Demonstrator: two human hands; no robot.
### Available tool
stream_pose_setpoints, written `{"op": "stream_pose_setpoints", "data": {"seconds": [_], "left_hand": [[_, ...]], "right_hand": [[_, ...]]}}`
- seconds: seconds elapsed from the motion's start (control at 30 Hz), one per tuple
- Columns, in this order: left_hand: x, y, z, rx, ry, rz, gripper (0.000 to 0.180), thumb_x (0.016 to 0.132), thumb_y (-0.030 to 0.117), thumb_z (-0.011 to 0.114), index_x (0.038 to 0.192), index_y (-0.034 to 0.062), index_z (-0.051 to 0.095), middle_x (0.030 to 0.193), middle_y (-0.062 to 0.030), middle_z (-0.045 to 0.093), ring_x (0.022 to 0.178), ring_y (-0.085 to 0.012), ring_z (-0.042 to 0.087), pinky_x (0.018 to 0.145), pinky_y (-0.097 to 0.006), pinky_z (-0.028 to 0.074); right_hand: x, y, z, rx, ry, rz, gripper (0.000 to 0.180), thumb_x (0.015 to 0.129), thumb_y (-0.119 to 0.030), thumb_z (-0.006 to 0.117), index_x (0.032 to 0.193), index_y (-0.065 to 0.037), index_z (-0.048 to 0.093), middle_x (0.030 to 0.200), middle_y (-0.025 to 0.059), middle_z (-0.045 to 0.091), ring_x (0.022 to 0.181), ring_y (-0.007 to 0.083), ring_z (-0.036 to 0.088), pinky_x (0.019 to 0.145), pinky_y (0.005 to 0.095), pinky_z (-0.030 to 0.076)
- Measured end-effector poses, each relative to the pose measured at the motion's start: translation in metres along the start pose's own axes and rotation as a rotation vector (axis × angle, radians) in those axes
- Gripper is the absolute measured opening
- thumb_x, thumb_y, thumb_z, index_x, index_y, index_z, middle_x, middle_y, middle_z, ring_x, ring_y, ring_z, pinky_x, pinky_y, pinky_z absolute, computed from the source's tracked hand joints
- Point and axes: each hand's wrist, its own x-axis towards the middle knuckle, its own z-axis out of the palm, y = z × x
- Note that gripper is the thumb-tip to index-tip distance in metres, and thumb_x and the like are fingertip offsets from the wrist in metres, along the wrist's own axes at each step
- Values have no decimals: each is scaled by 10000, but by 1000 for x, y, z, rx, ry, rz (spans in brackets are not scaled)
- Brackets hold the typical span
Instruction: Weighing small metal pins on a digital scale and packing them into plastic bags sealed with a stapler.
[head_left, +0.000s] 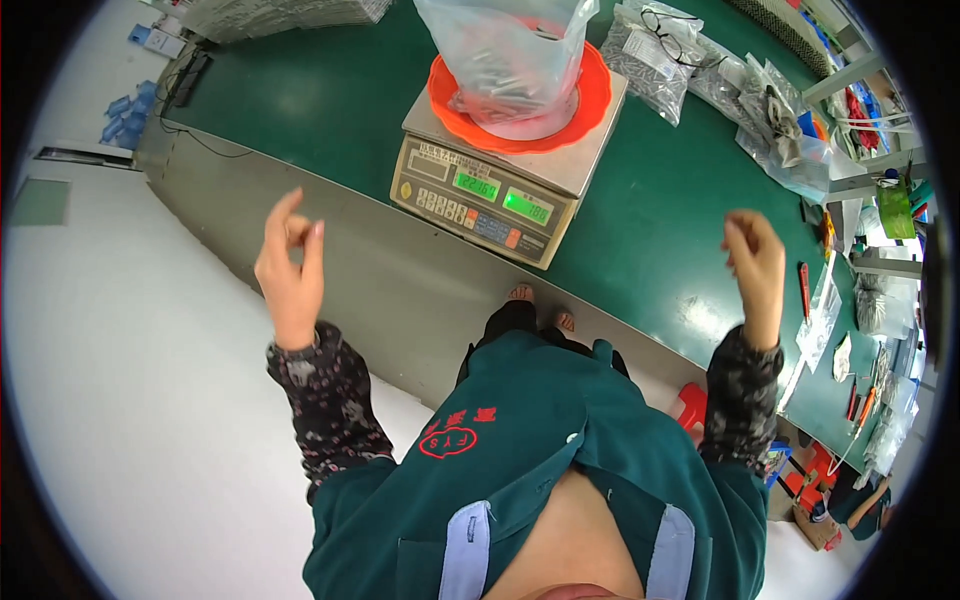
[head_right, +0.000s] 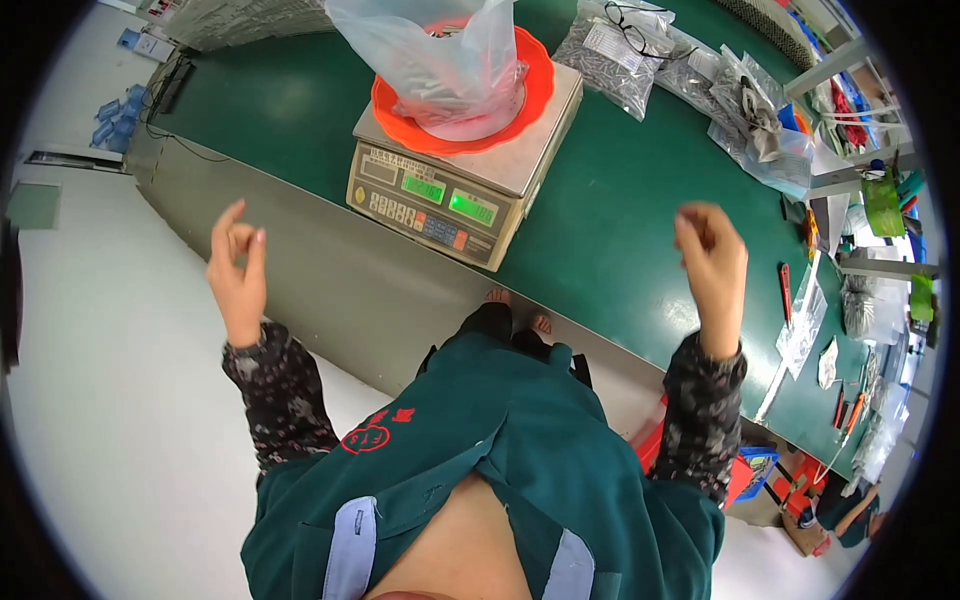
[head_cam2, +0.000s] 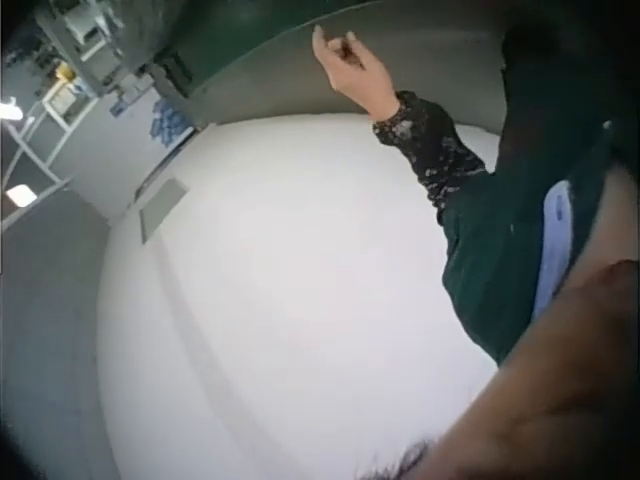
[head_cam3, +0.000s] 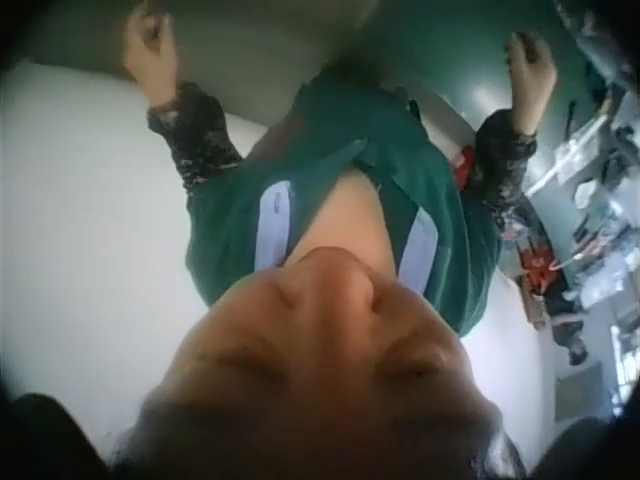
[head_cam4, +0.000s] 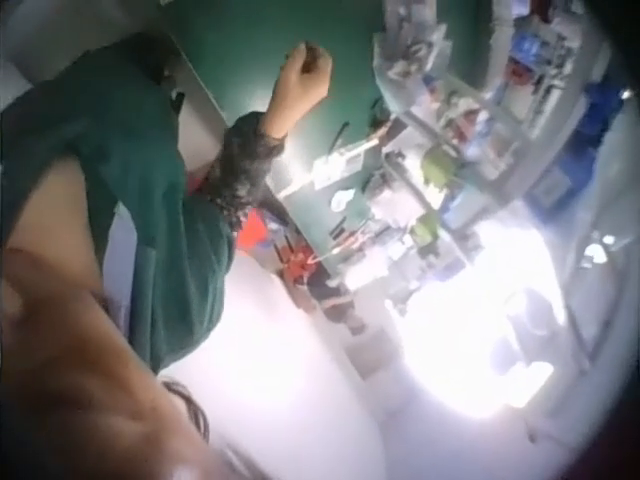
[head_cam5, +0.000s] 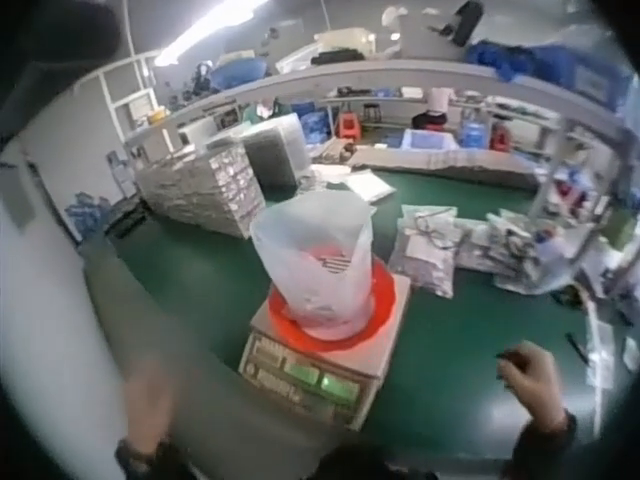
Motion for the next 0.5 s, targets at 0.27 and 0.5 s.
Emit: {"op": "stream_pose_setpoints", "data": {"seconds": [0.27,0.5], "left_hand": [[-54,4,-5,-39,-25,-301,312,795,38,563,1103,45,509,655,-29,504,616,-116,477,640,-249,431],[-39,11,11,-25,-54,-163,310,783,28,577,1088,44,519,665,-49,516,602,-133,490,613,-250,439]], "right_hand": [[-55,46,-11,23,-61,336,159,822,-115,525,910,9,571,631,26,544,512,65,480,437,197,373],[-43,39,13,-15,-110,171,158,831,-117,515,929,-4,565,632,10,533,497,53,458,425,185,352]]}}
